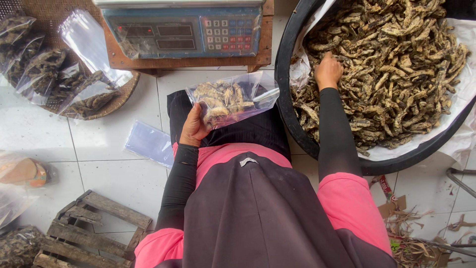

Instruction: The person scoops dried fish from a large basin into clear plastic bags, weighs each bag on a digital scale, and places the finished packages into a woven basket.

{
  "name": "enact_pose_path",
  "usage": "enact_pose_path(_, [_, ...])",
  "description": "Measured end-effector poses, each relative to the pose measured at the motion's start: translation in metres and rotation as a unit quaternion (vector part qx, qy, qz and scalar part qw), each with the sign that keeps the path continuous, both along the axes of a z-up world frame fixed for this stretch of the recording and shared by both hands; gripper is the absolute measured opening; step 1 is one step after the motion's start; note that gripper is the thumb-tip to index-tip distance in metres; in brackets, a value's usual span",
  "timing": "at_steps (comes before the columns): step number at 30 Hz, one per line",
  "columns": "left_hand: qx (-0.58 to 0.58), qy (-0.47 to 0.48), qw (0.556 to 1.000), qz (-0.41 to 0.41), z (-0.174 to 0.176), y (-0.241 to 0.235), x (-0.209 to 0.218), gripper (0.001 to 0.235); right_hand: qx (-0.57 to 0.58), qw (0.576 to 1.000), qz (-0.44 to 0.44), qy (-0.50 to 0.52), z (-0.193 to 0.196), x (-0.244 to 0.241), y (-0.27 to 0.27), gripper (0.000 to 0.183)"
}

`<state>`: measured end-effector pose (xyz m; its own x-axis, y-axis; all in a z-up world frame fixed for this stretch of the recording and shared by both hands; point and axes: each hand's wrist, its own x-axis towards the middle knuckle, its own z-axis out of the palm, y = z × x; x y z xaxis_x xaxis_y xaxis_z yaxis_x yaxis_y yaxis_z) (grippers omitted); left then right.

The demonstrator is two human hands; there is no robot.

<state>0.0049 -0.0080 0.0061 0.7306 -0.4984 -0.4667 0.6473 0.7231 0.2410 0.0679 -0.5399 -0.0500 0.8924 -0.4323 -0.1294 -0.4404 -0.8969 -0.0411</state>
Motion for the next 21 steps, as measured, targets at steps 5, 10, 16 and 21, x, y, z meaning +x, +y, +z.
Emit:
enact_pose_path(5, [0.003,0.018,1.000,-0.016,0.003,-0.002,0.002,0.069,0.232,0.970,-0.075,-0.008,0.019,0.009,-0.008,0.034])
enact_pose_path(10, [-0.001,0.009,1.000,-0.025,-0.004,-0.006,0.002,0.060,0.098,0.981,0.155,0.069,0.071,0.011,-0.011,0.019])
enact_pose_path(16, [-0.007,0.028,0.999,-0.026,-0.016,-0.009,-0.002,0.050,-0.003,0.901,0.236,0.363,0.098,0.006,0.025,0.054])
enact_pose_path(21, [0.004,0.003,1.000,-0.025,-0.013,-0.007,-0.006,0.049,-0.111,0.917,0.305,0.231,0.088,-0.005,0.038,0.039])
